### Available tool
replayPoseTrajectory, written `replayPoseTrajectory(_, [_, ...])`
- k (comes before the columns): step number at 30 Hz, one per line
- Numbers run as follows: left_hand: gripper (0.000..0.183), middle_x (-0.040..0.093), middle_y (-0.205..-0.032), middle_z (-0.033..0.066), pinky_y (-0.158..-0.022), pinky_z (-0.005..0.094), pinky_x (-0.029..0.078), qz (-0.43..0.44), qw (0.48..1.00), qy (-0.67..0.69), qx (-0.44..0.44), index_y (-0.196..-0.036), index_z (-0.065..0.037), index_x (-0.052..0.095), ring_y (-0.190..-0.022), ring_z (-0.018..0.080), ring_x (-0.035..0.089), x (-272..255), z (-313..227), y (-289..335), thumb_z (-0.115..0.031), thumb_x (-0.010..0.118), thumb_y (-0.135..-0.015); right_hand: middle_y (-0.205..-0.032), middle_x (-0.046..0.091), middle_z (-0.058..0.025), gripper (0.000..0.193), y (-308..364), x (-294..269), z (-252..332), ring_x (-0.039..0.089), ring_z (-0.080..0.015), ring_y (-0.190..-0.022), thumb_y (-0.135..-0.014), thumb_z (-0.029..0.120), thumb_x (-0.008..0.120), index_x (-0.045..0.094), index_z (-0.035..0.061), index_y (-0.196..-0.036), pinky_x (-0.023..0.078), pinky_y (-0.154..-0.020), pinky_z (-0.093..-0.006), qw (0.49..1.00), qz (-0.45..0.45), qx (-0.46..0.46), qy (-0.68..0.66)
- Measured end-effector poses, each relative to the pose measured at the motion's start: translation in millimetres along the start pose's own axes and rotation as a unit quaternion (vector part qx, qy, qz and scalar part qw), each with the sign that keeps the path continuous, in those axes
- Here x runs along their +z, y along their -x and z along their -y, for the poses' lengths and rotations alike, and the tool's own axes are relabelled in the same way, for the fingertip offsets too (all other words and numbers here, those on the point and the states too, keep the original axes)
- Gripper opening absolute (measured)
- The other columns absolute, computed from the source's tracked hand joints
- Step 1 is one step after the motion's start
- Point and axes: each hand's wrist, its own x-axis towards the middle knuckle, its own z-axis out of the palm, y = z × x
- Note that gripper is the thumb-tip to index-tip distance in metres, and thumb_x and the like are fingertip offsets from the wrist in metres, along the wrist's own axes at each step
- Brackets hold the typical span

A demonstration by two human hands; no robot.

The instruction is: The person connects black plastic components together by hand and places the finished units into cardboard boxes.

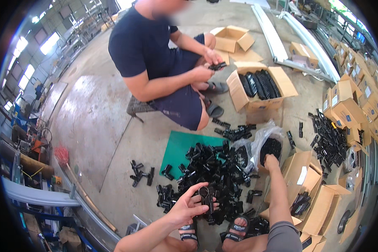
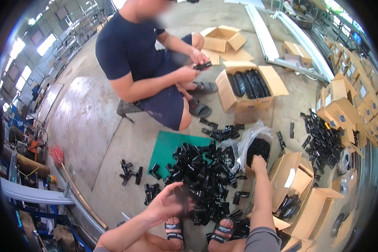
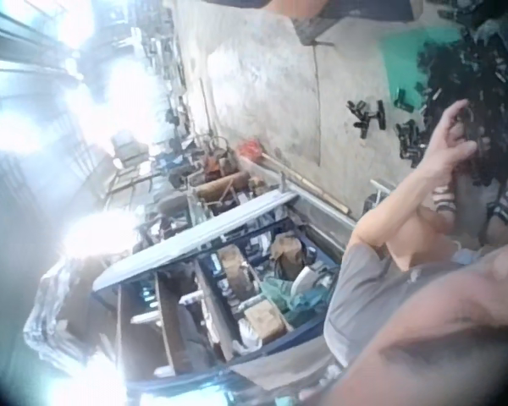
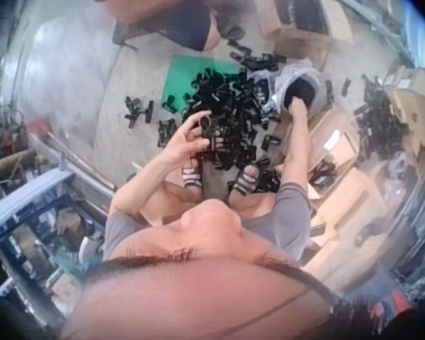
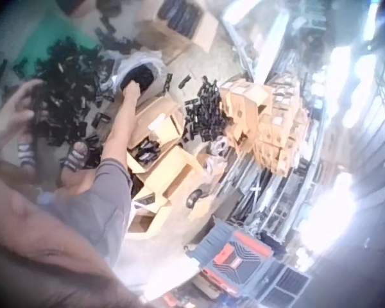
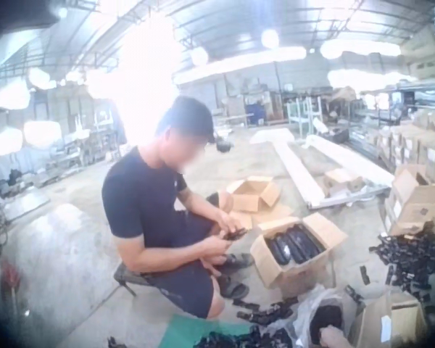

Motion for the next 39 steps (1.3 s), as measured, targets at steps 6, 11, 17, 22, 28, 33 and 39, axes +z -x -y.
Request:
replayPoseTrajectory(6, [0.076, 0.052, -0.138, 0.0231, -0.107, 0.0477, 0.05, -0.012, 0.999, -0.007, 0.031, -0.156, -0.016, 0.023, -0.13, 0.0332, 0.056, -10.3, 2.6, 2.1, 0.004, 0.064, -0.095, -0.115, 0.066, -0.0238, 0.026, 2.4, 7.5, 11.0, 0.066, -0.0404, -0.109, -0.086, 0.011, 0.067, 0.062, 0.0036, -0.111, 0.055, -0.093, -0.0477, 1.0, 0.015, 0.004, -0.01])
replayPoseTrajectory(11, [0.077, 0.049, -0.138, 0.0229, -0.108, 0.056, 0.049, 0.001, 0.997, 0.05, 0.056, -0.156, -0.017, 0.021, -0.129, 0.0349, 0.055, 0.8, -2.2, -2.3, 0.001, 0.065, -0.095, -0.105, 0.068, -0.0298, 0.026, 11.7, -23.8, 16.4, 0.065, -0.0468, -0.104, -0.093, 0.012, 0.062, 0.057, -0.0008, -0.115, 0.052, -0.089, -0.0527, 0.992, -0.062, 0.033, -0.109])
replayPoseTrajectory(17, [0.067, 0.061, -0.126, 0.0109, -0.098, 0.0329, 0.051, -0.012, 0.972, -0.202, 0.12, -0.149, -0.011, 0.042, -0.117, 0.0189, 0.061, 3.8, -6.4, 3.2, 0.007, 0.067, -0.089, -0.105, 0.069, -0.0273, 0.025, 46.3, -100.5, 60.8, 0.065, -0.0465, -0.102, -0.094, 0.011, 0.06, 0.059, 0.0008, -0.117, 0.051, -0.087, -0.0508, 0.941, -0.233, -0.124, -0.214])
replayPoseTrajectory(22, [0.067, 0.066, -0.097, 0.012, -0.078, 0.0333, 0.055, -0.003, 0.845, -0.515, 0.145, -0.139, -0.021, 0.056, -0.081, 0.0197, 0.066, 6.1, 1.4, 7.0, -0.005, 0.077, -0.077, -0.09, 0.067, -0.0053, 0.017, 161.0, -163.5, 131.6, 0.063, -0.0104, -0.08, -0.101, 0.009, 0.056, 0.061, 0.0005, -0.114, 0.05, -0.068, -0.0248, 0.855, -0.019, -0.179, -0.487])
replayPoseTrajectory(28, [0.062, 0.073, -0.097, 0.0156, -0.081, 0.0447, 0.056, 0.006, 0.783, -0.591, 0.196, -0.127, -0.016, 0.062, -0.093, 0.036, 0.071, 1.7, 16.9, 22.4, -0.01, 0.078, -0.067, -0.1, 0.065, -0.0026, 0.016, 311.8, -208.9, 200.9, 0.061, -0.0096, -0.088, -0.097, 0.003, 0.063, 0.062, 0.0021, -0.113, 0.049, -0.079, -0.0251, 0.841, 0.004, -0.292, -0.456])
replayPoseTrajectory(33, [0.08, 0.071, -0.107, 0.0176, -0.087, 0.0448, 0.056, 0.009, 0.788, -0.584, 0.193, -0.141, -0.017, 0.049, -0.101, 0.0355, 0.07, 7.9, 10.5, 25.7, -0.01, 0.08, -0.068, -0.099, 0.069, -0.0044, 0.017, 359.4, -241.7, 230.0, 0.064, -0.0097, -0.091, -0.093, -0.001, 0.065, 0.064, -0.0011, -0.111, 0.052, -0.082, -0.0259, 0.82, 0.075, -0.306, -0.478])
replayPoseTrajectory(39, [0.104, 0.071, -0.106, 0.0225, -0.091, 0.0471, 0.055, -0.003, 0.789, -0.593, 0.158, -0.156, -0.019, 0.023, -0.105, 0.0401, 0.069, 16.0, -1.0, 47.5, -0.006, 0.081, -0.071, -0.09, 0.072, -0.0101, 0.014, 365.9, -250.1, 248.7, 0.068, -0.019, -0.081, -0.089, 0.005, 0.071, 0.069, 0.0024, -0.103, 0.053, -0.075, -0.0311, 0.869, 0.016, -0.373, -0.325])
